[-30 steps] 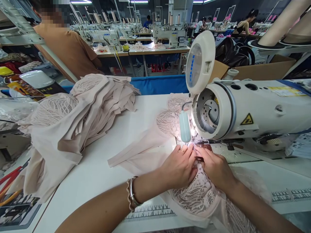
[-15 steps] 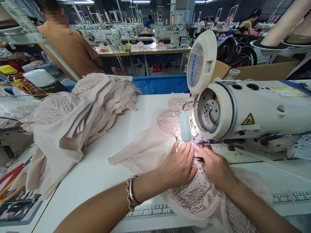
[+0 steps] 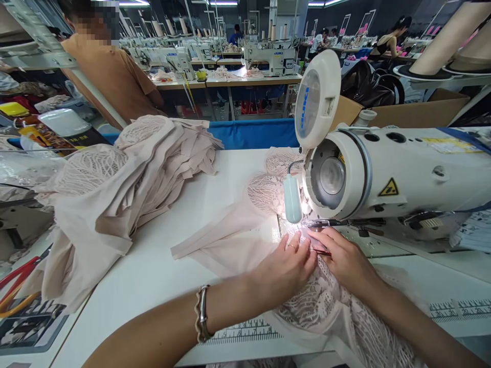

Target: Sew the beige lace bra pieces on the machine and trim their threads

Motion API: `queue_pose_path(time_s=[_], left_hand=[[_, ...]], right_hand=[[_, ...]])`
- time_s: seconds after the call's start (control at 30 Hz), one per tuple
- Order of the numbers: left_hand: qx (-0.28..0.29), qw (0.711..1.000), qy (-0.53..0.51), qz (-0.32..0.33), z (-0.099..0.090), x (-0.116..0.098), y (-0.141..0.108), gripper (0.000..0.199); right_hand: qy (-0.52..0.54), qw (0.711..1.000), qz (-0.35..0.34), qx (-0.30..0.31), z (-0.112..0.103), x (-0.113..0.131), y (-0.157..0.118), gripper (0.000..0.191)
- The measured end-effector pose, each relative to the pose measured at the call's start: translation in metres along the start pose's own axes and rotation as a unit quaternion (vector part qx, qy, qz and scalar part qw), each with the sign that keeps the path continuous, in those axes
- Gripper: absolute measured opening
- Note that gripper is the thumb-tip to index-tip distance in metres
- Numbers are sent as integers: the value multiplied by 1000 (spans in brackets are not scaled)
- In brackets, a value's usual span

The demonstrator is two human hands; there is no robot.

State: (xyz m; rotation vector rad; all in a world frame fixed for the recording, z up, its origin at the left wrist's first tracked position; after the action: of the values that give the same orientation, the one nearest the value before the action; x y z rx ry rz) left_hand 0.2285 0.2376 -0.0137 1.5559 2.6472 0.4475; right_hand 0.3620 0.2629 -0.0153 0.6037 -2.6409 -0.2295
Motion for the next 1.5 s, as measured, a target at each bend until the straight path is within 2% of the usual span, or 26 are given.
queue_pose_path(time_s=[0.13,0.23,0.37,0.5,0.57,0.63,0.67,0.73,0.8,0.9,0.97,1.03,1.13,1.2,1.23,1.3,1.33,1.4,1.5], left_hand=[[16,996,-85,-7,1,15,1,25],[20,990,-139,11,-3,29,3,19],[25,984,-177,24,-9,44,5,25],[43,981,-191,12,-14,52,4,20],[46,984,-173,-3,-15,51,4,26],[32,991,-130,-13,-16,46,4,40],[21,994,-108,-10,-17,41,4,40],[3,996,-87,15,-15,26,3,28],[0,996,-84,36,-12,9,2,23],[-1,998,-65,26,-8,-2,-3,32],[-6,998,-67,20,-6,0,-6,46],[-5,994,-102,35,-7,8,-8,51],[-3,982,-171,76,-11,24,-8,33],[-9,972,-215,99,-15,31,-5,23],[-12,966,-235,105,-17,33,-4,22],[-17,958,-268,105,-18,32,-2,25],[-21,954,-280,102,-18,31,-1,27],[-38,951,-292,92,-17,29,-1,32],[-53,954,-283,87,-15,27,-1,34]], right_hand=[[-34,999,-11,-12,1,3,4,53],[-89,995,-12,-31,1,5,11,43],[-129,991,-2,-38,1,6,21,25],[-154,987,-5,-53,-7,12,23,26],[-167,984,-4,-69,-17,17,15,32],[-167,983,10,-75,-26,20,1,26],[-161,984,21,-70,-28,20,-8,20],[-147,987,39,-54,-29,18,-27,16],[-146,987,41,-53,-26,18,-44,24],[-154,985,7,-77,-20,20,-57,34],[-151,984,-38,-89,-18,23,-57,37],[-149,980,-83,-104,-19,25,-53,37],[-141,979,-92,-115,-26,18,-41,27],[-115,989,-53,-81,-28,8,-30,9],[-106,992,-34,-52,-27,3,-25,18],[-122,992,-12,11,-23,-3,-14,54],[-145,989,-9,39,-20,-4,-10,67],[-193,978,-6,78,-15,-6,-4,75],[-229,967,1,114,-8,-6,2,74]])
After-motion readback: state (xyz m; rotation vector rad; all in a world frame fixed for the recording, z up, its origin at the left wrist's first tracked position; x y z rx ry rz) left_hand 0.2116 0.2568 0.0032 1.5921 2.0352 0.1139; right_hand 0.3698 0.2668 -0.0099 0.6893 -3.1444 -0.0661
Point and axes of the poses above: each hand's wrist, its own y-axis towards the middle knuckle, its own z-axis out of the palm, x = y × z, the point moved 6 cm from there along y, towards the middle knuckle, and after that the axes turned 3 degrees about -y, right-handed, at the moved point
